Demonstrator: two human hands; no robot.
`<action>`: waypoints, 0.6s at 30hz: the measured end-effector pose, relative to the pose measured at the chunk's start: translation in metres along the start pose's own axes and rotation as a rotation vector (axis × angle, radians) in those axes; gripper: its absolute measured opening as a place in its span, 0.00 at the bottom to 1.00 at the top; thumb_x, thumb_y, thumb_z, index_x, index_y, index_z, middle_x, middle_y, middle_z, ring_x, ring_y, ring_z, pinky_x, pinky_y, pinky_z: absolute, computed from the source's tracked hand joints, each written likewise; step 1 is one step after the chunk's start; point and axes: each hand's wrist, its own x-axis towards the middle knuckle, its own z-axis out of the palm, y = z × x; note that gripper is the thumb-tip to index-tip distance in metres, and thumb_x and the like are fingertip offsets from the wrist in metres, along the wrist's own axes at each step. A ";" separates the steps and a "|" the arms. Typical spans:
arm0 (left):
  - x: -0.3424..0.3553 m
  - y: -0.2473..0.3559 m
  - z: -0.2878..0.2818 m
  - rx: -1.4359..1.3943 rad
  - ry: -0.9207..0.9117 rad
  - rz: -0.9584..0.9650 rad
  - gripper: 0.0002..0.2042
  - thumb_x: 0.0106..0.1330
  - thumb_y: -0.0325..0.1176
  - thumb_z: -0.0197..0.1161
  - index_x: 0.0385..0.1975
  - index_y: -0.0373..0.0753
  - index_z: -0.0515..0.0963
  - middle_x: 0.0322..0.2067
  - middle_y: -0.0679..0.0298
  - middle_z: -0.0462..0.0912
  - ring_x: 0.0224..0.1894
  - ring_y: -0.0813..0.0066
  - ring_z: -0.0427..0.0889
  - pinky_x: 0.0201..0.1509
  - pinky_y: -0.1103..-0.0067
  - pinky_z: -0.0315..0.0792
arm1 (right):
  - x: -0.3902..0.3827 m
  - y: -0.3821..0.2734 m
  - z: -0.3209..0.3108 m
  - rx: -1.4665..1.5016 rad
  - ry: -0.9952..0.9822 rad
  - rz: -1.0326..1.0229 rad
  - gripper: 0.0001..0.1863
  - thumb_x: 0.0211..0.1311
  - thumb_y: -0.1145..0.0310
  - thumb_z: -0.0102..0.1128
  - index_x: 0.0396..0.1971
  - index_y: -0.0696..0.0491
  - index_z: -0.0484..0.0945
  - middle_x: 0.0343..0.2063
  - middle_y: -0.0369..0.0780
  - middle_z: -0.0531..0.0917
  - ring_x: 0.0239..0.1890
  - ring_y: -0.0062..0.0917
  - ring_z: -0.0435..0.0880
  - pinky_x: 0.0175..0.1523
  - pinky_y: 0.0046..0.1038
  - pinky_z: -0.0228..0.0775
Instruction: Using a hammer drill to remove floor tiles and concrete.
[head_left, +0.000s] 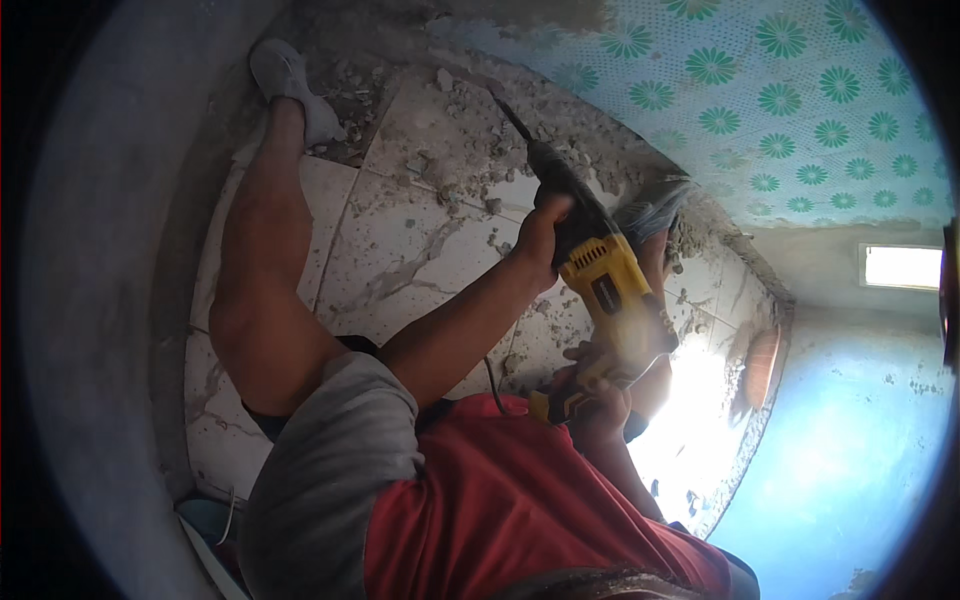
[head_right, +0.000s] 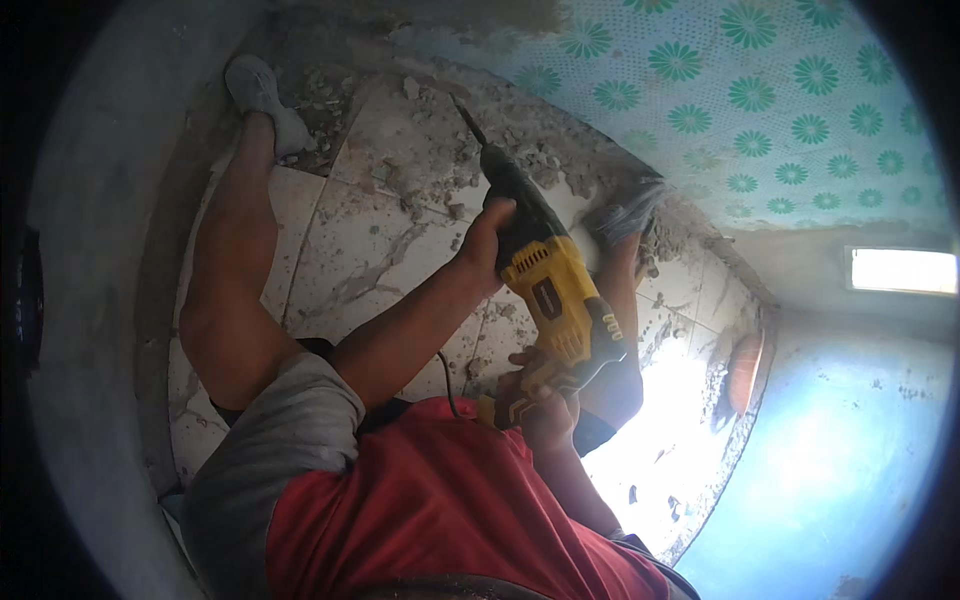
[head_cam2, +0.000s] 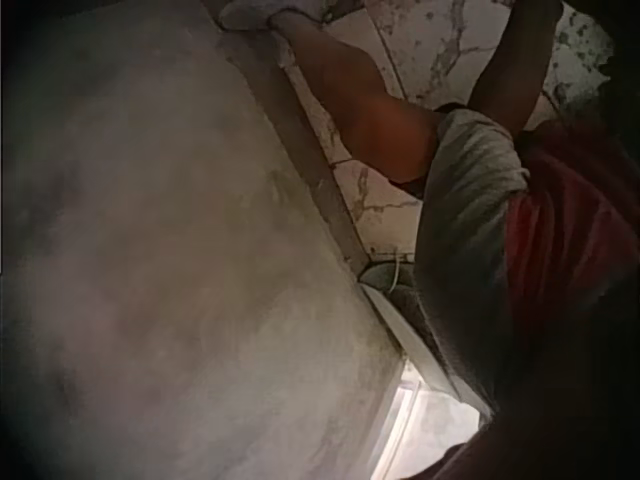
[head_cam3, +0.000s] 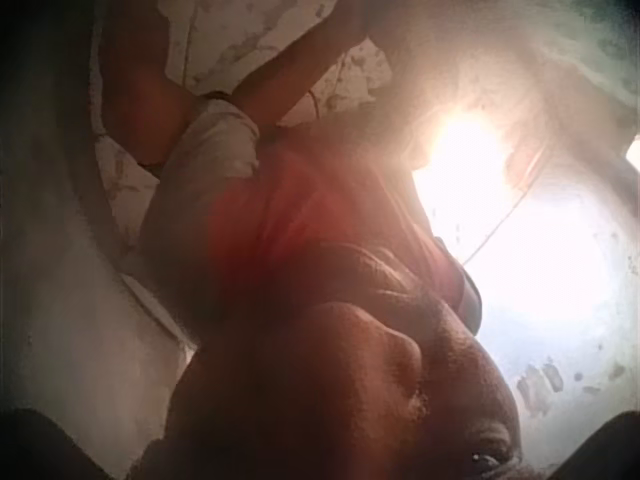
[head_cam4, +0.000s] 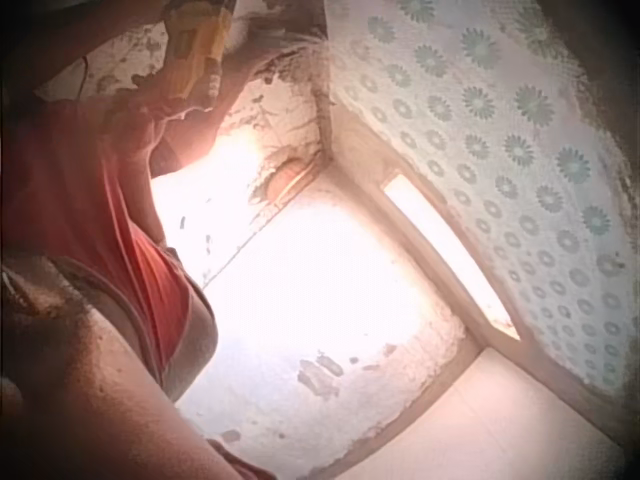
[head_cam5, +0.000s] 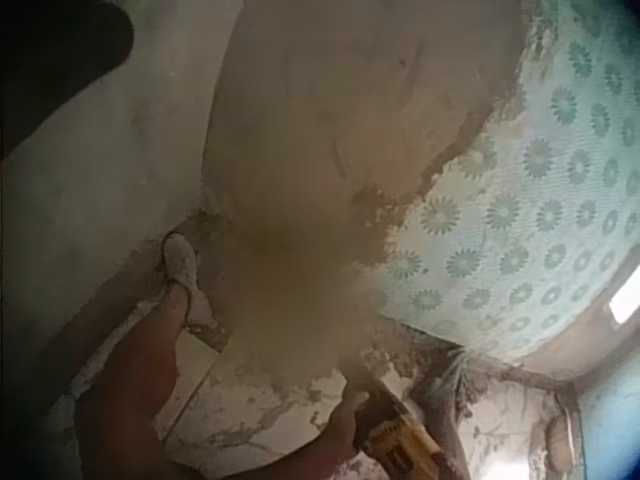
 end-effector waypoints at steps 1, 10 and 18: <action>0.002 0.001 0.005 -0.014 -0.075 0.013 0.17 0.64 0.44 0.50 0.44 0.38 0.73 0.40 0.58 0.81 0.43 0.65 0.82 0.50 0.68 0.75 | -0.002 -0.007 0.009 -0.011 0.032 -0.005 0.33 0.50 0.62 0.58 0.54 0.64 0.64 0.42 0.50 0.76 0.30 0.33 0.81 0.36 0.32 0.77; 0.034 0.017 0.039 -0.092 -0.222 0.013 0.20 0.65 0.46 0.47 0.43 0.37 0.76 0.38 0.58 0.83 0.42 0.63 0.83 0.49 0.67 0.76 | 0.027 -0.031 0.012 -0.295 0.196 -0.169 0.21 0.53 0.63 0.53 0.41 0.63 0.68 0.32 0.47 0.78 0.24 0.29 0.80 0.31 0.27 0.73; 0.062 0.025 0.042 -0.168 -0.258 0.035 0.20 0.65 0.47 0.47 0.42 0.36 0.76 0.37 0.57 0.83 0.41 0.63 0.83 0.49 0.66 0.76 | 0.061 -0.042 0.010 -0.124 0.198 -0.238 0.28 0.52 0.67 0.57 0.53 0.64 0.65 0.35 0.48 0.77 0.24 0.27 0.80 0.28 0.23 0.74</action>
